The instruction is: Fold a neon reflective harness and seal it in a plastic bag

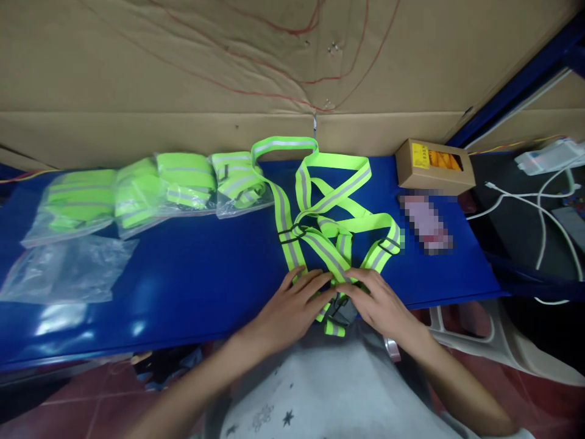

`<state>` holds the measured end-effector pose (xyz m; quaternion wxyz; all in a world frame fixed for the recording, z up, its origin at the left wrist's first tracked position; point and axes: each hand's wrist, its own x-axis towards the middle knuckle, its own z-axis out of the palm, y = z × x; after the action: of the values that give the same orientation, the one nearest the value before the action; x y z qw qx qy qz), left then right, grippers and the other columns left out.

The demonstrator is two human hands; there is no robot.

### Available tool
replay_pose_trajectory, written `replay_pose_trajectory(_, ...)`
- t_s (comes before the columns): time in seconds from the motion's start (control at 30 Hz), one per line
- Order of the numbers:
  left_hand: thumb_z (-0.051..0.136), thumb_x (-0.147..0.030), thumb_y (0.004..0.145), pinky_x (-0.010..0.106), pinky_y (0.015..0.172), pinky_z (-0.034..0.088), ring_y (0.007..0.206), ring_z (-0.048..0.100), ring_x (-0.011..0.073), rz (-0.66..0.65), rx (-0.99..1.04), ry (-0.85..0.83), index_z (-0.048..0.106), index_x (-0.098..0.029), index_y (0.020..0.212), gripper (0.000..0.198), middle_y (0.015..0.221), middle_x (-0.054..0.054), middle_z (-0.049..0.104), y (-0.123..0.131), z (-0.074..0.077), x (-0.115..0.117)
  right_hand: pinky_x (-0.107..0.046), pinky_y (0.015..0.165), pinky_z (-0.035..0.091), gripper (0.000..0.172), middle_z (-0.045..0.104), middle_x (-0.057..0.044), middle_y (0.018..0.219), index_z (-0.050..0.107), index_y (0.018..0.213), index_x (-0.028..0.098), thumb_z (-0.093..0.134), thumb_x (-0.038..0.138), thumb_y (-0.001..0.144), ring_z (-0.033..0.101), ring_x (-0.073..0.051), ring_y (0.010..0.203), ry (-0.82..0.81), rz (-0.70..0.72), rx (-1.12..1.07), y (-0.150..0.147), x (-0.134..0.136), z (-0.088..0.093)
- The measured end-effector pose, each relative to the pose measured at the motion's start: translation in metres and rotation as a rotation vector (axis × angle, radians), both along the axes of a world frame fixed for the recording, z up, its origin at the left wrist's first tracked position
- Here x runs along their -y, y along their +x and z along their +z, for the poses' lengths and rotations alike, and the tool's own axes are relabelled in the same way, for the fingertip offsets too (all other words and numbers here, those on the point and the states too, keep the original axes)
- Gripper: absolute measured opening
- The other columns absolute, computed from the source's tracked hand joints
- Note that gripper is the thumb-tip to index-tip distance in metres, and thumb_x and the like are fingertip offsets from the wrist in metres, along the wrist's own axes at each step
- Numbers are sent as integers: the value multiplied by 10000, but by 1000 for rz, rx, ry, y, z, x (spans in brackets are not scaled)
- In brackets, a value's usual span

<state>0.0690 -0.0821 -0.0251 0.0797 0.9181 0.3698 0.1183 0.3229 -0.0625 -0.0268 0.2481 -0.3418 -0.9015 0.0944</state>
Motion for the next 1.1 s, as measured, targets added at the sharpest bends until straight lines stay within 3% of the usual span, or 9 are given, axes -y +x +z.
replay_pose_trajectory(0.2,538,-241,1031,474,1188,365,1414,499,254,-1,-17,149,655,-223,1290,285,1535,69,568,0,4,-6,-336,913,569,400,591,-100,1218,651,1211,216,484,-32,945,623,-204,1134,-23,-11,-236,18,8,-2)
replay_pose_trajectory(0.33,566,-298,1025,464,1146,377,1309,553,248,83,38,236,698,-212,1123,185,1408,78,649,0,5,-5,-354,883,537,386,623,-98,1186,646,1223,211,483,-17,958,636,-199,1057,-119,37,-207,21,3,6)
replay_pose_trajectory(0.43,565,-268,1021,452,1087,403,1270,563,247,100,50,203,688,-214,1118,166,1377,86,653,-1,2,-4,-391,932,494,375,653,-102,1268,637,1287,230,501,41,994,635,-221,1117,-147,19,-46,16,-5,11)
replay_pose_trajectory(0.57,539,-196,1023,428,1055,403,1289,543,241,66,39,119,658,-216,1254,261,1404,78,642,-6,2,-2,-438,1021,430,324,664,-88,1338,662,1279,254,554,109,1010,571,-265,1263,-78,-25,84,11,-10,12)
replay_pose_trajectory(0.67,506,-202,1041,420,1067,386,1354,504,238,4,68,34,607,-235,1387,362,1498,64,596,-9,8,-4,-428,1010,428,288,696,-65,1221,675,1191,265,579,91,983,588,-255,1230,20,-27,-31,14,-6,10)
replay_pose_trajectory(0.77,494,-353,1060,432,1066,374,1358,503,263,-32,84,-37,583,-274,1443,401,1528,60,576,-11,14,-12,-421,970,440,286,689,-34,1108,664,1120,308,581,89,956,610,-243,1150,132,-81,-182,19,-3,7)
replay_pose_trajectory(0.9,477,-576,1037,434,1010,383,1218,563,286,-89,46,-8,658,-239,1341,489,1407,86,655,-12,19,-27,-411,958,417,273,682,-29,1046,634,1094,276,531,62,960,620,-229,1120,78,-83,-51,20,-2,3)
replay_pose_trajectory(1.1,467,-514,1049,445,1075,365,1216,575,269,-144,46,98,706,-167,1150,433,1390,98,678,-12,14,-32,-413,942,396,242,671,-26,976,620,1053,232,484,60,950,626,-211,1009,4,-60,-104,17,-2,4)
